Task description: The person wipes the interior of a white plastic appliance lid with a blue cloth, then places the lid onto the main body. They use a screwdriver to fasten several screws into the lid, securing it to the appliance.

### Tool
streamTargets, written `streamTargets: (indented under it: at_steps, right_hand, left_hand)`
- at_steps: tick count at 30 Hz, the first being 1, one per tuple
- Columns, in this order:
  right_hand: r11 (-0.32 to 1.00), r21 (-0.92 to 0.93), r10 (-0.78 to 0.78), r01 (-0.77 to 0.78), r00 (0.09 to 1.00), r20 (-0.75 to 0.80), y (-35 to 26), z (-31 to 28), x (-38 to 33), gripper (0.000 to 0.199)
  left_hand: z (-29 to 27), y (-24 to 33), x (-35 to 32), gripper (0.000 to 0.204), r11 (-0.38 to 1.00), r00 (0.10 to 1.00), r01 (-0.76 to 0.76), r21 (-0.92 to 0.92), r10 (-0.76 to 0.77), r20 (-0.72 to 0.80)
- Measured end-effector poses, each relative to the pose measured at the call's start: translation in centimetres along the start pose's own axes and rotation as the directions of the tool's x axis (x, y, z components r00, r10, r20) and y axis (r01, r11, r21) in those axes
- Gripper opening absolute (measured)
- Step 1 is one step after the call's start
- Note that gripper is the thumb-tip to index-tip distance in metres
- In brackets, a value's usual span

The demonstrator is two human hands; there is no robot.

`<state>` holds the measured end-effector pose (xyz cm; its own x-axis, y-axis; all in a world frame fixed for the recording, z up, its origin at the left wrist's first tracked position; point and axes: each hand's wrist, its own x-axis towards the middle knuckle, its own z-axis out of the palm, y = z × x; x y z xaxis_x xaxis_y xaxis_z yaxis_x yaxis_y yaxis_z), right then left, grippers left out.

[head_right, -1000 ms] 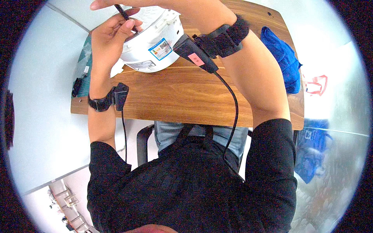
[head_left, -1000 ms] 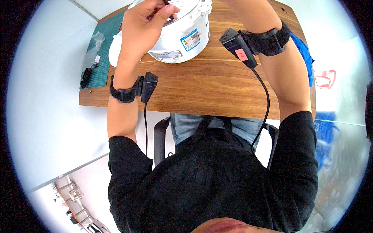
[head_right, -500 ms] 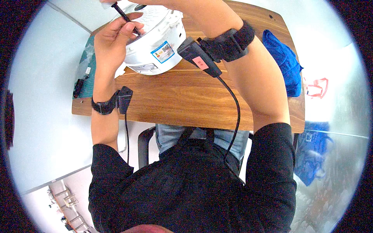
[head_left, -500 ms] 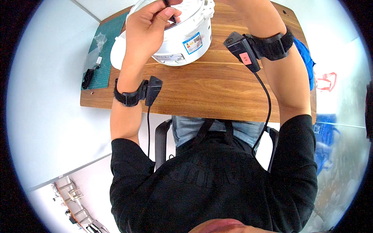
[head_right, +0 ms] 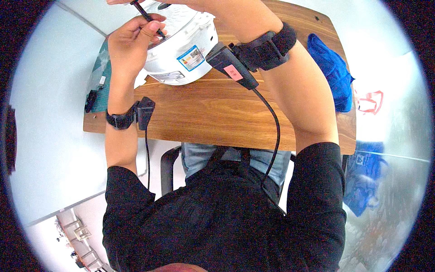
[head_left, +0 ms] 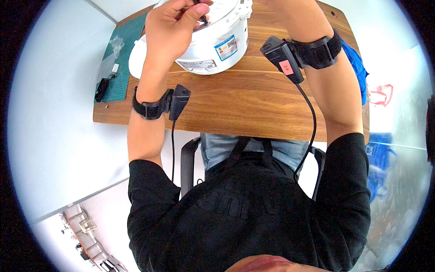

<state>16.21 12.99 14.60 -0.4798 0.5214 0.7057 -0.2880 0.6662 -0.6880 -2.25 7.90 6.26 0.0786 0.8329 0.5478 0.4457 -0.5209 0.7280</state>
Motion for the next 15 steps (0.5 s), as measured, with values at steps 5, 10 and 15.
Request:
streamTargets:
  at_steps: [5, 10, 15]
  right_hand:
    - [0.995, -0.056, 0.081, -0.080, 0.997, 0.016, -1.6, -0.4, -0.3, 0.037]
    - [0.950, -0.309, 0.013, -0.036, 0.997, -0.077, -1.9, 0.4, -0.4, 0.040]
    - [0.915, -0.389, 0.088, -0.107, 0.994, -0.067, -3.9, 0.7, -0.5, 0.040]
  left_hand:
    - [-0.4, 0.5, 0.1, 0.023, 0.997, 0.998, 0.027, -0.068, -0.023, 0.063]
    - [0.2, 0.7, -0.1, 0.020, 0.983, 0.999, 0.026, -0.180, -0.021, 0.032]
    - [0.2, -1.2, 0.6, 0.017, 0.987, 0.999, 0.032, -0.155, -0.028, 0.027]
